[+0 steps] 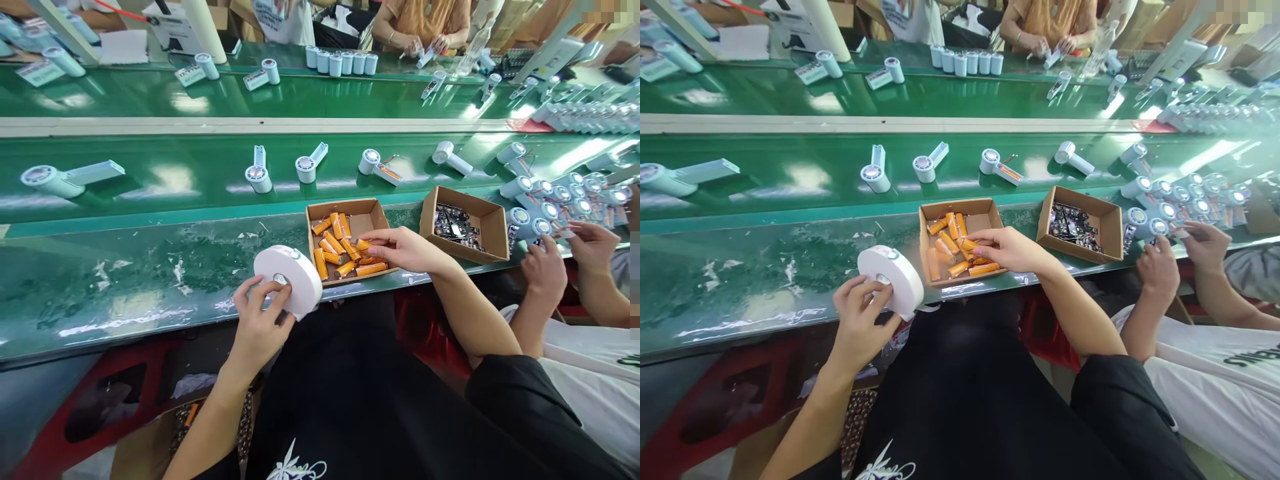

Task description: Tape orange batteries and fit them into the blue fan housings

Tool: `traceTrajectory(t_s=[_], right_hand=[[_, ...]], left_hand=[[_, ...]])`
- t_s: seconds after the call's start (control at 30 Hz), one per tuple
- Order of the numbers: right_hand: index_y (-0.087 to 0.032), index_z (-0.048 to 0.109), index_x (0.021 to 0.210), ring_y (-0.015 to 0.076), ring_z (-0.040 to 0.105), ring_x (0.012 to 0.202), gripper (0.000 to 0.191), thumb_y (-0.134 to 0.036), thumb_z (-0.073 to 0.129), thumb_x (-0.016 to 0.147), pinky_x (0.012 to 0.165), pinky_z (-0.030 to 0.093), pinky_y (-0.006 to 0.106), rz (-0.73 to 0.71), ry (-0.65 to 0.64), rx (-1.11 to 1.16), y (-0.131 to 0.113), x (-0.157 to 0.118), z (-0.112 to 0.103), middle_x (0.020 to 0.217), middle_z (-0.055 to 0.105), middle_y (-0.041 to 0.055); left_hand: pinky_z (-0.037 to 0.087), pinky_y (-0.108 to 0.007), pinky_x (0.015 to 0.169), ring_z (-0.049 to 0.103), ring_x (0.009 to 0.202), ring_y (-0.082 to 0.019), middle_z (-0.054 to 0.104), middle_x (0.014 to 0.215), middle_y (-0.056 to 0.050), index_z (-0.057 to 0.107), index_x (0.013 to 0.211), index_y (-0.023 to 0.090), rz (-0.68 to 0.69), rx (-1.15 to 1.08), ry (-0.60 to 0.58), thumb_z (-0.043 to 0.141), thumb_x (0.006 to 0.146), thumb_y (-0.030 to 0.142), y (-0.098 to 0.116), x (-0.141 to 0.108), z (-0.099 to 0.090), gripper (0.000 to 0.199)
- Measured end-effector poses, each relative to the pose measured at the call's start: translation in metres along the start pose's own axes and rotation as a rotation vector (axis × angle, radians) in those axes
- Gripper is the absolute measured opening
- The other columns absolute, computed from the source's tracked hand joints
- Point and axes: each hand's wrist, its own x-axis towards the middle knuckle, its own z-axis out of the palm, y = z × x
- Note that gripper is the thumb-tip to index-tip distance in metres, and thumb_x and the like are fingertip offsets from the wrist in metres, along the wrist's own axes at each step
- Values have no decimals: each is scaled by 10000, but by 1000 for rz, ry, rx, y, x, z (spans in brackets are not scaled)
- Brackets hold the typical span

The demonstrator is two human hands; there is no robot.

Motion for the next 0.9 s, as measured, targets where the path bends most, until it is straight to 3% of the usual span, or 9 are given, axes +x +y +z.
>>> traceTrajectory(t_s=[0.13, 0.23, 0.33, 0.5, 0.53, 0.63, 0.77, 0.83, 0.9], right_hand=[[-155, 692, 1330, 265, 744, 999, 373, -228, 462, 1045, 875, 566, 374, 36, 153, -434, -12, -4, 5, 1085, 789, 124], [-150, 695, 1285, 314, 722, 1070, 366, -163, 438, 1025, 911, 553, 418, 76, 373, -703, -24, -14, -1, 1131, 768, 163], [-161, 596, 1406, 295, 683, 1184, 393, -248, 405, 1073, 992, 540, 408, -13, 575, -631, -32, -25, -6, 1293, 718, 157], [-185, 634, 1328, 292, 713, 1056, 333, -260, 464, 1052, 892, 566, 390, -44, 249, -692, -18, -20, 3, 1137, 750, 135], [-188, 636, 1327, 290, 712, 1057, 336, -249, 452, 1052, 885, 567, 387, -30, 274, -692, -14, -18, 3, 1138, 749, 135], [-176, 602, 1385, 309, 680, 1132, 381, -270, 429, 1058, 909, 564, 409, 17, 545, -662, -3, -15, -3, 1211, 728, 158], [-189, 639, 1338, 312, 678, 1108, 372, -297, 427, 1052, 932, 563, 438, 9, 678, -600, 7, -21, -13, 1178, 735, 152], [-195, 626, 1358, 308, 652, 1182, 391, -343, 416, 1063, 1021, 531, 472, -36, 818, -488, 11, -22, -13, 1242, 716, 158], [-196, 612, 1372, 306, 650, 1190, 417, -418, 464, 1052, 1050, 514, 497, -54, 847, -318, 15, -20, -8, 1230, 719, 159]], left_hand=[[482, -578, 1054, 475, 1290, -386, 631, 1150, -138, 647, 1256, 183, 76, 49, -13, 745, 775, -1, 10, 11, -5, 524], [477, -559, 1046, 473, 1271, -383, 635, 1149, -140, 643, 1272, 170, 66, 79, -35, 743, 776, -4, 9, 14, -6, 535], [470, -542, 1043, 476, 1242, -376, 638, 1146, -135, 641, 1259, 168, 44, 67, -47, 750, 780, 5, 8, 12, -5, 518], [450, -520, 1041, 485, 1209, -357, 649, 1155, -134, 648, 1245, 161, 27, 73, -59, 747, 804, 22, 10, 12, -1, 472], [448, -517, 1038, 487, 1205, -355, 650, 1157, -135, 649, 1249, 160, 27, 78, -65, 746, 810, 28, 11, 12, 0, 469], [450, -507, 1026, 482, 1198, -352, 655, 1164, -137, 649, 1268, 158, 26, 76, -79, 741, 822, 39, 12, 12, 1, 470], [462, -498, 1009, 479, 1188, -346, 660, 1170, -143, 661, 1266, 158, 1, 69, -105, 721, 838, 44, 11, 12, 2, 447], [467, -505, 1009, 486, 1184, -343, 665, 1163, -146, 675, 1254, 159, -5, 72, -104, 718, 844, 62, 10, 12, 3, 424], [470, -510, 1011, 498, 1180, -340, 675, 1149, -143, 690, 1244, 164, -4, 68, -86, 717, 841, 79, 10, 14, 5, 413]])
